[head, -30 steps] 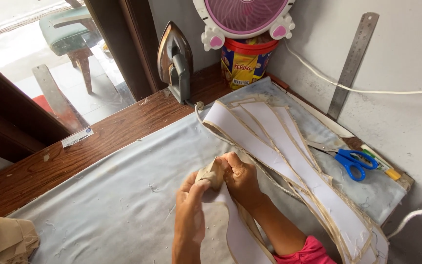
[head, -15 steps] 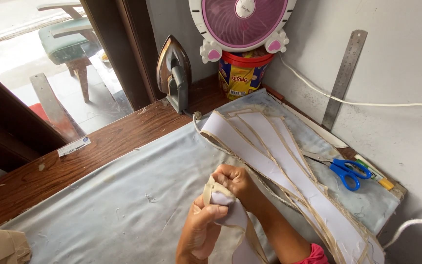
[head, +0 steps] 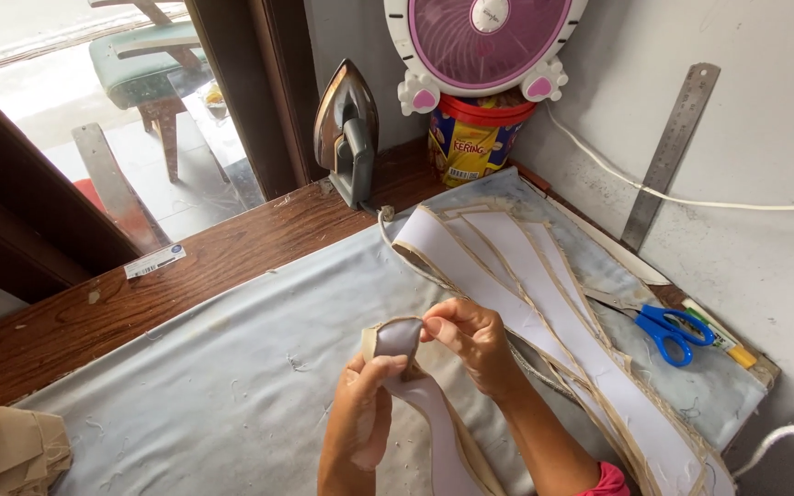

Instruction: Folding long strips of fabric and trimming the edges with scissors at a workbench.

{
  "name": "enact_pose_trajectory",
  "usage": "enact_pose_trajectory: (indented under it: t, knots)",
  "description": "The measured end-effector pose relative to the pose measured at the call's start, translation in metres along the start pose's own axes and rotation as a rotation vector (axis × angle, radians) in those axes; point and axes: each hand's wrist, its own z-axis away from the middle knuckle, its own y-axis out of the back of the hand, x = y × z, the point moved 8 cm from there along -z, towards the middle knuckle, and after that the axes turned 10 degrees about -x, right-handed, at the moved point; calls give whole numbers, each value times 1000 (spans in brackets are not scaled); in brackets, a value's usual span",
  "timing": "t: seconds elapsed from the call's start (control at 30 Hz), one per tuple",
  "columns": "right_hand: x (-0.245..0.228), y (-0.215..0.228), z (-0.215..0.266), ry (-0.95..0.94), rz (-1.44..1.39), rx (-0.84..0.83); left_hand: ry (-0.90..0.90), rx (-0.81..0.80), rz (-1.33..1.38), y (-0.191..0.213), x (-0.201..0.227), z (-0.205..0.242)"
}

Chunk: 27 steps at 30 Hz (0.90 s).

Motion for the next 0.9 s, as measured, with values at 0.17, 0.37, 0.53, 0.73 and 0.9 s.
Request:
enact_pose_trajectory:
  t: [0.17, 0.37, 0.53, 0.73, 0.9]
  knots:
    - [8, 1, 2, 27, 88, 9, 31, 1, 78, 10, -9, -3]
    - [-1, -1, 5, 131, 269, 61, 71, 2, 119, 11, -14, -5]
    - [2, 1, 4, 96, 216, 71, 111, 26, 82, 19, -21, -7]
    - [12, 3, 0, 50, -8, 47, 134, 90, 50, 24, -24, -6]
    - [20, -3, -3, -80, -165, -13, 130, 115, 7, 24, -22, -5]
